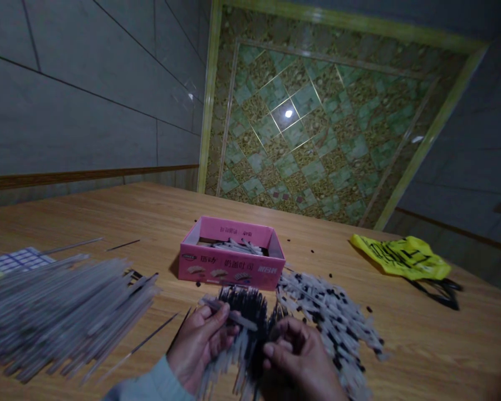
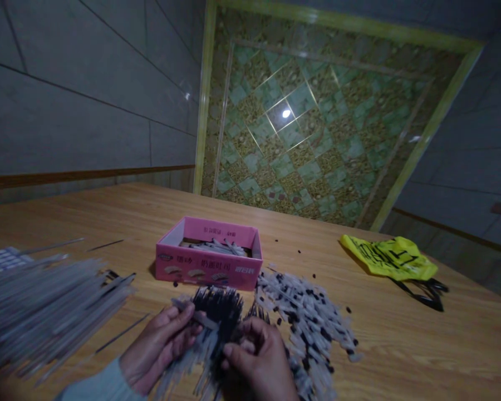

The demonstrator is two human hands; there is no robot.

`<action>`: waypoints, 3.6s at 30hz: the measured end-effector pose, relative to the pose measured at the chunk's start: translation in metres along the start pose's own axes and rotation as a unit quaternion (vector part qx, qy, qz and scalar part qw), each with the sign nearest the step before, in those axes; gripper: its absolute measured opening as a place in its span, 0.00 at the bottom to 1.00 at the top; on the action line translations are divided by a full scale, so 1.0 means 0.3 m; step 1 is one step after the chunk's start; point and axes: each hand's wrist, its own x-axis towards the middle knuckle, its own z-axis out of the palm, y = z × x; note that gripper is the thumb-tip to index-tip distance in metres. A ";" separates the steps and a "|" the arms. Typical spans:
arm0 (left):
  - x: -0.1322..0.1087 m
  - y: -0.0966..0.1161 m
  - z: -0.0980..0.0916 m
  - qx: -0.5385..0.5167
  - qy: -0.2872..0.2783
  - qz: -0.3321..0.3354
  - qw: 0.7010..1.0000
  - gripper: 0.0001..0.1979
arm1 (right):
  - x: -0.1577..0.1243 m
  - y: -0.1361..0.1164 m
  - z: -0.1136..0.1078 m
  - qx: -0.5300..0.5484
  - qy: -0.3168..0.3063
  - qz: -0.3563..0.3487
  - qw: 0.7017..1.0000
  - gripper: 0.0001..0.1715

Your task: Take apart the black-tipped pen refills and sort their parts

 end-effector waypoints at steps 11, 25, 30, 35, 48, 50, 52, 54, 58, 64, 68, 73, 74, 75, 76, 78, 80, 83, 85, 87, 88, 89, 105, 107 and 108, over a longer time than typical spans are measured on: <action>-0.011 -0.013 -0.002 0.044 -0.008 0.004 0.999 0.12 | -0.026 -0.025 0.018 -0.094 0.034 -0.100 0.990 0.09; -0.006 -0.007 0.000 0.041 -0.003 0.007 0.999 0.10 | -0.007 0.011 0.023 0.076 0.048 -0.052 0.995 0.12; -0.003 -0.009 -0.001 0.040 -0.010 0.002 0.999 0.09 | -0.002 0.040 0.009 0.047 0.083 -0.055 0.994 0.15; -0.005 -0.006 0.002 0.054 0.008 0.000 0.999 0.06 | -0.005 0.051 0.015 0.011 0.077 -0.066 0.995 0.13; -0.009 -0.013 0.006 0.065 0.012 -0.005 0.998 0.07 | -0.020 0.026 0.034 -0.087 0.094 -0.086 0.988 0.08; -0.008 -0.017 0.005 0.065 0.009 -0.002 0.998 0.08 | -0.023 0.022 0.035 -0.105 0.092 -0.087 0.986 0.07; -0.010 -0.019 0.005 0.063 0.011 -0.002 0.998 0.09 | -0.025 0.018 0.035 -0.134 0.092 -0.091 0.982 0.06; -0.013 -0.018 0.005 0.066 0.016 -0.002 0.998 0.11 | -0.026 0.012 0.032 -0.177 0.095 -0.104 0.974 0.05; -0.019 -0.011 0.004 0.083 0.019 0.005 0.996 0.14 | -0.031 -0.004 0.030 -0.275 0.088 -0.147 0.946 0.04; -0.018 -0.006 0.004 0.110 0.007 0.030 0.993 0.17 | -0.039 -0.013 0.034 -0.306 0.078 -0.172 0.933 0.06; -0.021 -0.011 0.001 0.108 -0.005 0.040 0.993 0.16 | -0.032 0.013 0.038 -0.205 0.110 -0.128 0.964 0.06; -0.026 -0.014 0.003 0.105 -0.027 0.048 0.993 0.17 | -0.022 0.037 0.048 -0.056 0.124 -0.065 0.989 0.11; -0.027 -0.014 0.005 0.105 -0.030 0.051 0.993 0.16 | -0.020 0.039 0.049 -0.048 0.124 -0.062 0.989 0.13; -0.028 -0.013 0.007 0.106 -0.031 0.053 0.992 0.16 | -0.019 0.040 0.050 -0.041 0.123 -0.061 0.990 0.15; -0.029 -0.012 0.010 0.107 -0.032 0.057 0.992 0.16 | -0.018 0.042 0.051 -0.033 0.118 -0.060 0.991 0.16; -0.032 -0.011 0.015 0.115 -0.033 0.066 0.991 0.16 | -0.016 0.044 0.050 -0.026 0.087 -0.049 0.995 0.18; -0.034 -0.010 0.018 0.128 -0.036 0.082 0.988 0.16 | -0.016 0.043 0.045 -0.045 0.059 -0.042 0.996 0.19; -0.037 -0.009 0.021 0.163 -0.040 0.112 0.979 0.15 | -0.020 0.034 0.034 -0.151 0.045 -0.055 0.986 0.20; -0.037 -0.011 0.021 0.180 -0.039 0.126 0.975 0.14 | -0.022 0.033 0.028 -0.233 0.048 -0.076 0.968 0.21; -0.035 -0.015 0.020 0.186 -0.048 0.132 0.973 0.13 | -0.020 0.041 0.025 -0.283 0.049 -0.086 0.954 0.22; -0.034 -0.017 0.019 0.185 -0.054 0.135 0.972 0.13 | -0.018 0.049 0.025 -0.286 0.050 -0.083 0.953 0.23; -0.033 -0.019 0.018 0.185 -0.060 0.137 0.971 0.13 | -0.015 0.059 0.027 -0.272 0.052 -0.074 0.958 0.24; -0.033 -0.008 0.010 0.138 -0.037 0.105 0.984 0.14 | -0.032 0.012 0.026 -0.317 0.031 -0.108 0.942 0.25; -0.033 -0.008 0.011 0.139 -0.034 0.111 0.983 0.14 | -0.028 0.020 0.024 -0.294 0.023 -0.096 0.951 0.24; -0.032 -0.008 0.010 0.139 -0.030 0.112 0.983 0.14 | -0.027 0.022 0.024 -0.285 0.025 -0.106 0.952 0.22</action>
